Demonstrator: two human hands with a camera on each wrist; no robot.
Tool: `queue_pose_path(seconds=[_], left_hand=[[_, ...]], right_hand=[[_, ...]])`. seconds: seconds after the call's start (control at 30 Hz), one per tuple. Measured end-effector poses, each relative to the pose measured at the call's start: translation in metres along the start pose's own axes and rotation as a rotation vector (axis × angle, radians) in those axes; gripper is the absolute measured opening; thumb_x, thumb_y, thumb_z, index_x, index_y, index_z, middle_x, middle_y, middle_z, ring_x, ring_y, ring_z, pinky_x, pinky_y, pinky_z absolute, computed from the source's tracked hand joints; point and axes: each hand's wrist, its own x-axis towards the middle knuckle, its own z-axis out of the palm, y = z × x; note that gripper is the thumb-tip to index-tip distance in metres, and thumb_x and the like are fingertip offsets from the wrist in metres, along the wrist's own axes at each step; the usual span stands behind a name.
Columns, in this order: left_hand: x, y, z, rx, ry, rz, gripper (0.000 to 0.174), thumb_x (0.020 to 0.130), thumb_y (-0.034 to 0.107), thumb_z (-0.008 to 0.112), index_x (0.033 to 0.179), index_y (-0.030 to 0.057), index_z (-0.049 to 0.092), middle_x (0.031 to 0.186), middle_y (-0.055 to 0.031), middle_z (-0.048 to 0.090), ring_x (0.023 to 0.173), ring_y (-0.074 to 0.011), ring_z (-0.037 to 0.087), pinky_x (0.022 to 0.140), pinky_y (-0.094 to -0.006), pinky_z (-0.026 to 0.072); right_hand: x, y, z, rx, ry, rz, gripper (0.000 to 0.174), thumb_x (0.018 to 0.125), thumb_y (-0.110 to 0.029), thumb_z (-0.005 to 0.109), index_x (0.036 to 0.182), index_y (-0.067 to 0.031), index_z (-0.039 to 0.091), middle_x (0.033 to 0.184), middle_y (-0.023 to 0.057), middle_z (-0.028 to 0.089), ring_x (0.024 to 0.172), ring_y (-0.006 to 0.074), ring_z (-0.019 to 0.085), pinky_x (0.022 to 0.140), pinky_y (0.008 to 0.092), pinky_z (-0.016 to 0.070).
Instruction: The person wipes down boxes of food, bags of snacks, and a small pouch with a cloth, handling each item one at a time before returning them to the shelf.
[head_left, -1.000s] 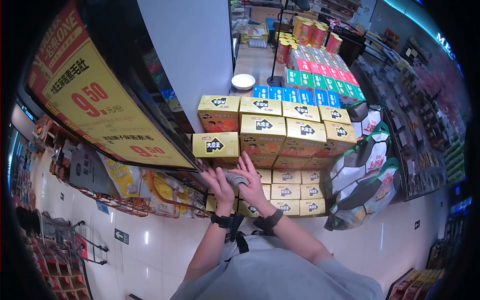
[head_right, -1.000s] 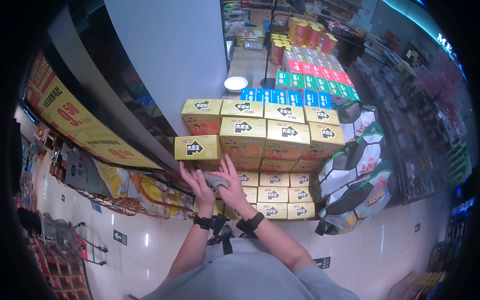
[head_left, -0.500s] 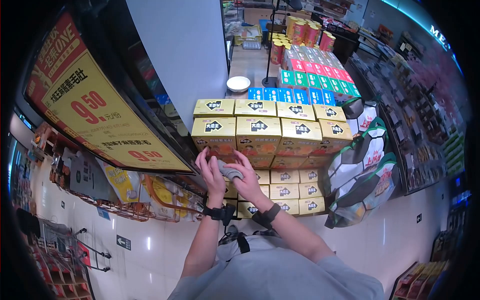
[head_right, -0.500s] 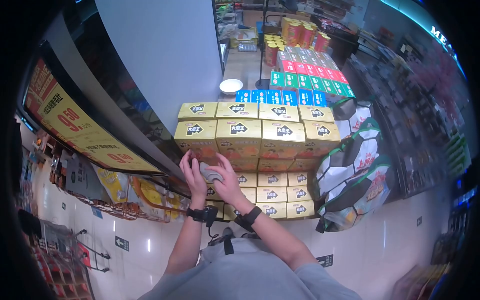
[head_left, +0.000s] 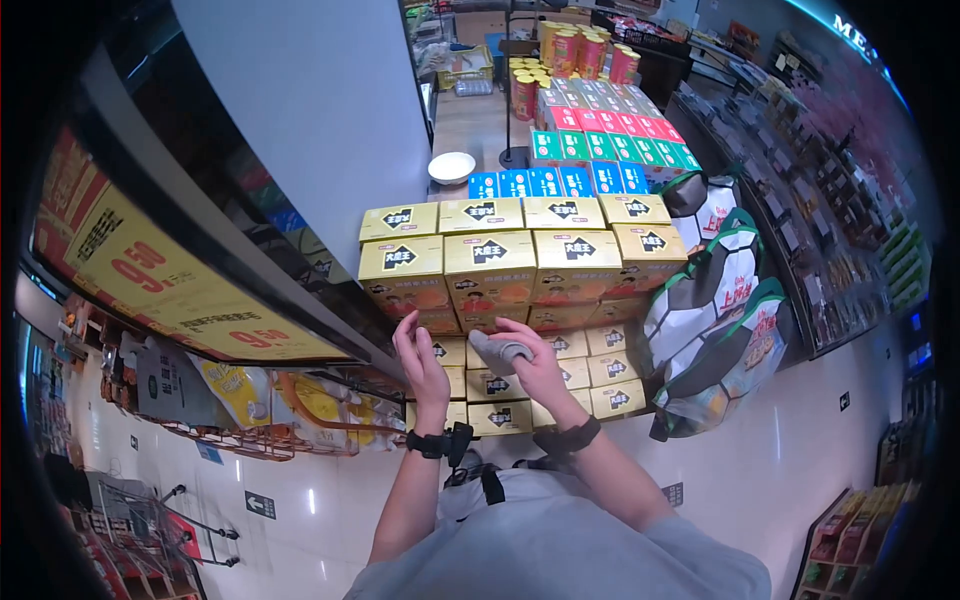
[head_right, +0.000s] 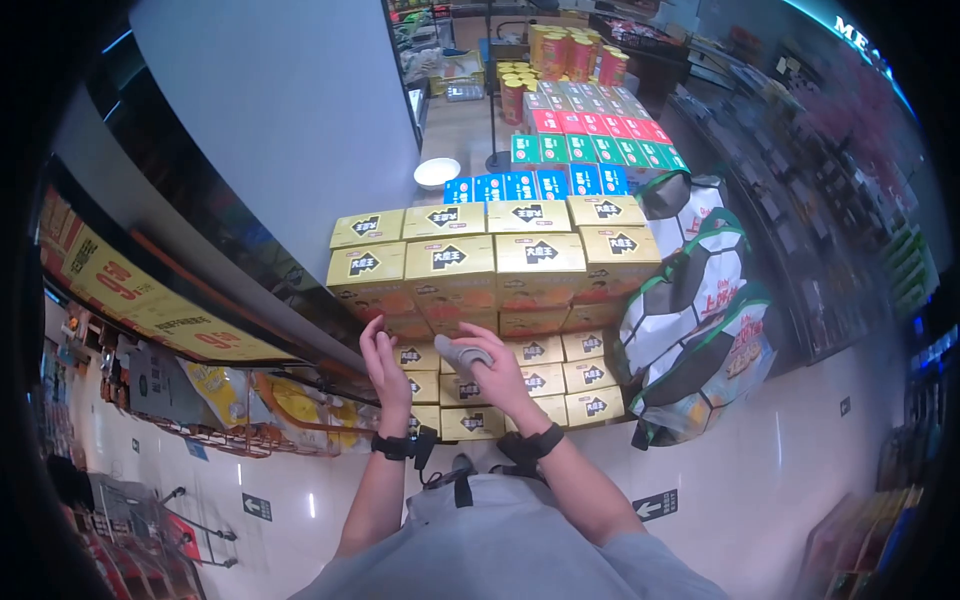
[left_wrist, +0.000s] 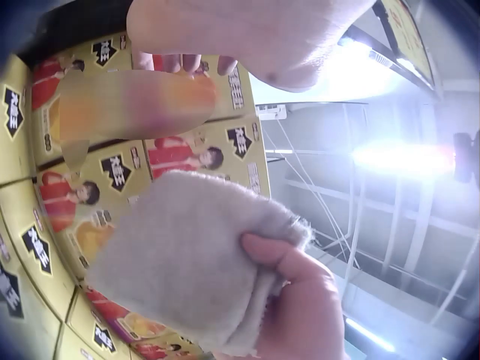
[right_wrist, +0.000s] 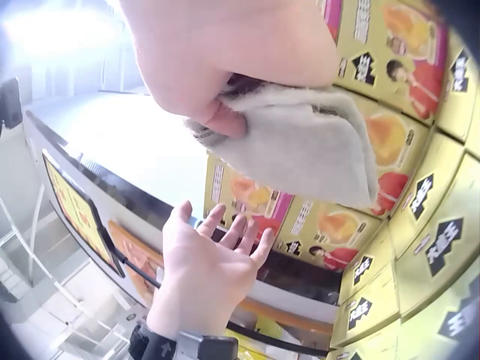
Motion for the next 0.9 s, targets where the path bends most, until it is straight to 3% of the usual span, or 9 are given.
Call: queue_pose_path(seconds=[0.1,0.33,0.4,0.53,0.57,0.8,0.9], left_hand=[[-0.020,0.011,0.031,-0.038,-0.052,-0.042,0.034,0.107,0.024,0.045,0.130,0.0000,0.054,0.130,-0.0145,0.052,0.118,-0.0238,0.051,0.104,-0.0361,0.0398],[-0.064,0.046,0.117,0.000,-0.366,0.095,0.025,0.102,0.017,0.055,0.119,-0.0001,0.060,0.120,-0.0124,0.058,0.107,-0.0224,0.059,0.092,-0.0337,0.0484],[-0.073,0.058,0.139,-0.008,-0.471,0.077,0.023,0.100,0.015,0.059,0.117,-0.0004,0.061,0.119,-0.0125,0.059,0.104,-0.0223,0.061,0.090,-0.0329,0.0504],[-0.109,0.054,0.166,0.002,-0.563,-0.010,0.022,0.099,0.015,0.061,0.115,0.0000,0.062,0.115,-0.0123,0.061,0.102,-0.0207,0.063,0.089,-0.0326,0.0515],[-0.121,0.049,0.169,0.012,-0.564,-0.037,0.022,0.099,0.014,0.062,0.116,0.0005,0.062,0.111,-0.0116,0.062,0.101,-0.0197,0.063,0.087,-0.0317,0.0520],[-0.178,0.037,0.167,-0.029,-0.546,-0.330,0.023,0.100,0.014,0.062,0.119,0.0013,0.060,0.107,-0.0079,0.065,0.097,-0.0152,0.063,0.085,-0.0282,0.0518],[-0.193,0.041,0.162,-0.010,-0.552,-0.347,0.026,0.102,0.016,0.060,0.123,0.0016,0.057,0.106,-0.0073,0.065,0.097,-0.0133,0.062,0.085,-0.0282,0.0516]], right_hand=[[-0.023,0.007,-0.043,0.010,0.113,0.015,0.037,0.086,0.002,0.050,0.115,-0.0004,0.071,0.138,0.0162,0.059,0.128,0.0281,0.057,0.109,0.0363,0.0426],[-0.066,-0.021,-0.137,0.016,0.370,-0.037,0.034,0.087,0.005,0.051,0.115,0.0037,0.070,0.129,0.0140,0.066,0.122,0.0247,0.061,0.106,0.0337,0.0441],[-0.072,-0.033,-0.158,-0.022,0.393,-0.104,0.026,0.093,-0.003,0.056,0.114,0.0042,0.071,0.128,0.0123,0.067,0.117,0.0205,0.063,0.103,0.0330,0.0468],[-0.094,-0.027,-0.184,-0.029,0.337,-0.076,0.029,0.090,0.001,0.053,0.114,0.0039,0.071,0.129,0.0134,0.066,0.121,0.0224,0.061,0.106,0.0338,0.0444],[-0.101,-0.026,-0.187,-0.010,0.315,-0.006,0.040,0.082,0.009,0.048,0.115,0.0022,0.070,0.129,0.0147,0.066,0.124,0.0267,0.060,0.108,0.0363,0.0429],[-0.139,-0.004,-0.190,0.132,0.189,0.111,0.042,0.081,0.008,0.049,0.118,0.0011,0.068,0.127,0.0145,0.066,0.122,0.0267,0.061,0.107,0.0357,0.0443],[-0.148,-0.008,-0.197,0.105,0.146,0.117,0.044,0.081,0.011,0.047,0.118,0.0006,0.068,0.125,0.0146,0.067,0.120,0.0260,0.062,0.106,0.0348,0.0455]])
